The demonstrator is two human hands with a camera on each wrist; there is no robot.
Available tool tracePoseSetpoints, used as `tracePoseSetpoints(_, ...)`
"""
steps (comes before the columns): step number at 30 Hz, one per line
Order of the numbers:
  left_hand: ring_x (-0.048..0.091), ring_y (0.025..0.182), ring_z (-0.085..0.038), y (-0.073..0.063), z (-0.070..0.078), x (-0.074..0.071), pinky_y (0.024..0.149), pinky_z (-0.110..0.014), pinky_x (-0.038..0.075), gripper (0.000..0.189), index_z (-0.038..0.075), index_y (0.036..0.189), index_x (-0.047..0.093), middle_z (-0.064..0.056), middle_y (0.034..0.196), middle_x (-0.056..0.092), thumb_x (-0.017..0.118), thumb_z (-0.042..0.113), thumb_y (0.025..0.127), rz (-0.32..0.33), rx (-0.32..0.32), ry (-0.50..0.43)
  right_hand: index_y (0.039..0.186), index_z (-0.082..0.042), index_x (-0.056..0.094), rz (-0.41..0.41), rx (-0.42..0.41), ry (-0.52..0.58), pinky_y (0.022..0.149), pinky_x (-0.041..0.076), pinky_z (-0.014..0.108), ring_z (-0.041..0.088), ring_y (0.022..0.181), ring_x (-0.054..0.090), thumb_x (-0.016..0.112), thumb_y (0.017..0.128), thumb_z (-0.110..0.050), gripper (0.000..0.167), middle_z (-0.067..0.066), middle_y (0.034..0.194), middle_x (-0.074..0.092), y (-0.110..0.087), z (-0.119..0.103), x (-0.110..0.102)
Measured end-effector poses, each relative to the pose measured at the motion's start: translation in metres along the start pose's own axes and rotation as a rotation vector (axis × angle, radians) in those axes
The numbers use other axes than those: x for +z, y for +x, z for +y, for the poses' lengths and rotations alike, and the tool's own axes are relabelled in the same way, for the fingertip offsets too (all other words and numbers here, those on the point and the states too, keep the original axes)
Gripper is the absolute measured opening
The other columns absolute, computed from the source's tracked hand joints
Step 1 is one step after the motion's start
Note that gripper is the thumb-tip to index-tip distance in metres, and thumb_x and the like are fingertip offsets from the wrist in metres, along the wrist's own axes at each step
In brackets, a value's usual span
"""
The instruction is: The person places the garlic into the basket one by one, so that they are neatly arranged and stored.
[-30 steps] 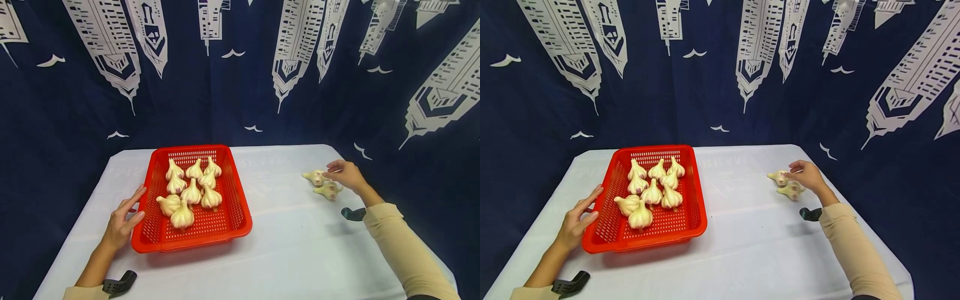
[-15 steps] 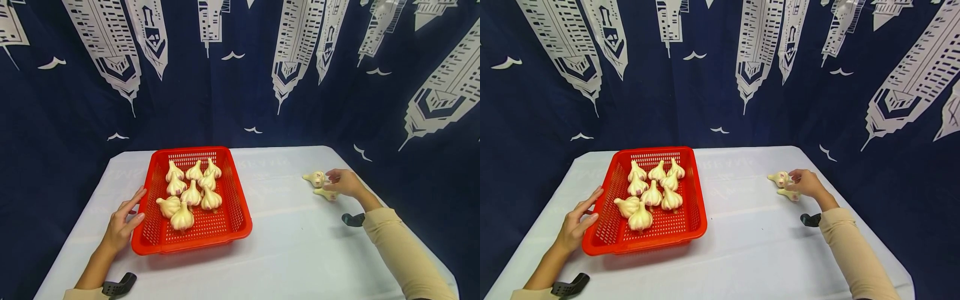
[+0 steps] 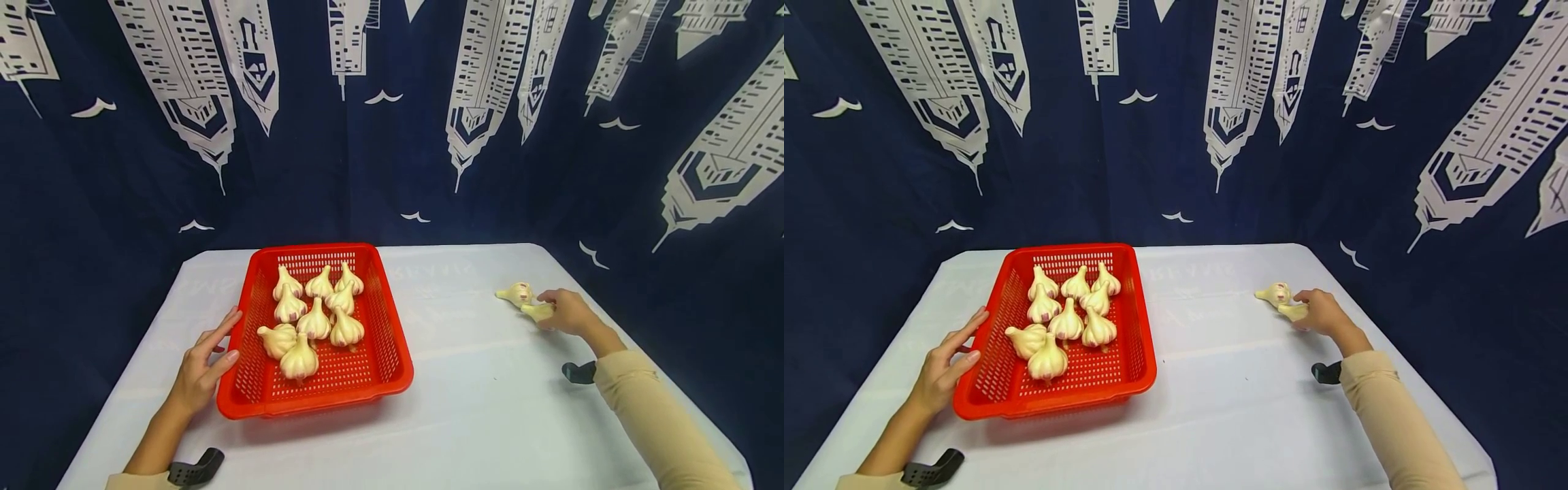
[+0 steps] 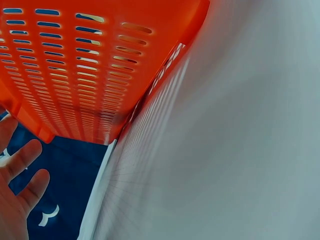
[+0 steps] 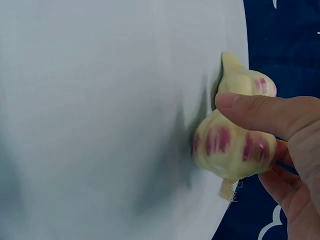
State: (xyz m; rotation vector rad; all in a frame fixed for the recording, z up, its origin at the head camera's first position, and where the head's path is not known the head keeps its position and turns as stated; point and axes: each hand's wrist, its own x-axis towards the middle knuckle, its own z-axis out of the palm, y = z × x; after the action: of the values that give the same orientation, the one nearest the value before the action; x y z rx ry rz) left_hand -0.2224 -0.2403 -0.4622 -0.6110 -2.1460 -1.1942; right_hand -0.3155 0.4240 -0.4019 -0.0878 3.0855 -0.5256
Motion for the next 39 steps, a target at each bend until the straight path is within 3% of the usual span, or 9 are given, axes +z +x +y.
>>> tracePoseSetpoints(8,0.047,0.107,0.0,-0.001,0.002,0.0,0.08,-0.015,0.037,0.063,0.005,0.142,0.053,-0.005,0.15,0.047,0.058,0.004,0.08,-0.005,-0.012,0.016,0.121,0.013,0.058,0.027,-0.044,-0.058,0.093,0.042,0.061,0.048,0.104,0.052,0.086,0.068,-0.004,0.063,0.036,0.117,0.052,0.002,0.012,0.008)
tracePoseSetpoints(16,0.047,0.107,0.001,-0.001,0.002,-0.001,0.081,-0.013,0.037,0.063,0.005,0.143,0.053,-0.004,0.15,0.046,0.059,0.005,0.08,-0.011,-0.026,0.014,0.118,0.013,0.06,0.071,-0.115,-0.07,0.088,0.044,0.059,0.046,0.099,0.054,0.083,0.068,-0.003,0.057,0.035,0.113,0.054,-0.001,0.007,0.008)
tracePoseSetpoints(24,0.046,0.106,0.001,0.0,0.002,-0.001,0.08,-0.015,0.037,0.062,0.004,0.143,0.052,-0.014,0.149,0.046,0.058,0.006,0.081,-0.023,-0.019,0.031,0.117,0.011,0.063,0.167,-0.202,-0.027,0.08,0.047,0.054,0.04,0.094,0.057,0.08,0.071,-0.006,0.052,0.031,0.11,0.059,-0.003,-0.022,-0.003)
tracePoseSetpoints(31,0.047,0.106,0.001,0.0,0.002,-0.001,0.08,-0.015,0.038,0.063,0.005,0.143,0.052,-0.009,0.149,0.046,0.058,0.006,0.08,-0.011,-0.027,0.023,0.123,0.012,0.059,0.201,-0.226,0.144,0.086,0.051,0.056,0.047,0.107,0.058,0.079,0.078,-0.011,0.053,0.03,0.117,0.059,-0.005,-0.059,-0.009)
tracePoseSetpoints(39,0.047,0.107,0.001,0.001,0.002,-0.001,0.08,-0.016,0.038,0.063,0.004,0.143,0.052,-0.016,0.148,0.047,0.058,0.005,0.08,-0.018,-0.022,0.018,0.126,0.011,0.056,0.188,-0.261,0.287,0.087,0.051,0.056,0.049,0.112,0.057,0.078,0.081,-0.014,0.056,0.03,0.123,0.059,-0.002,-0.092,-0.014)
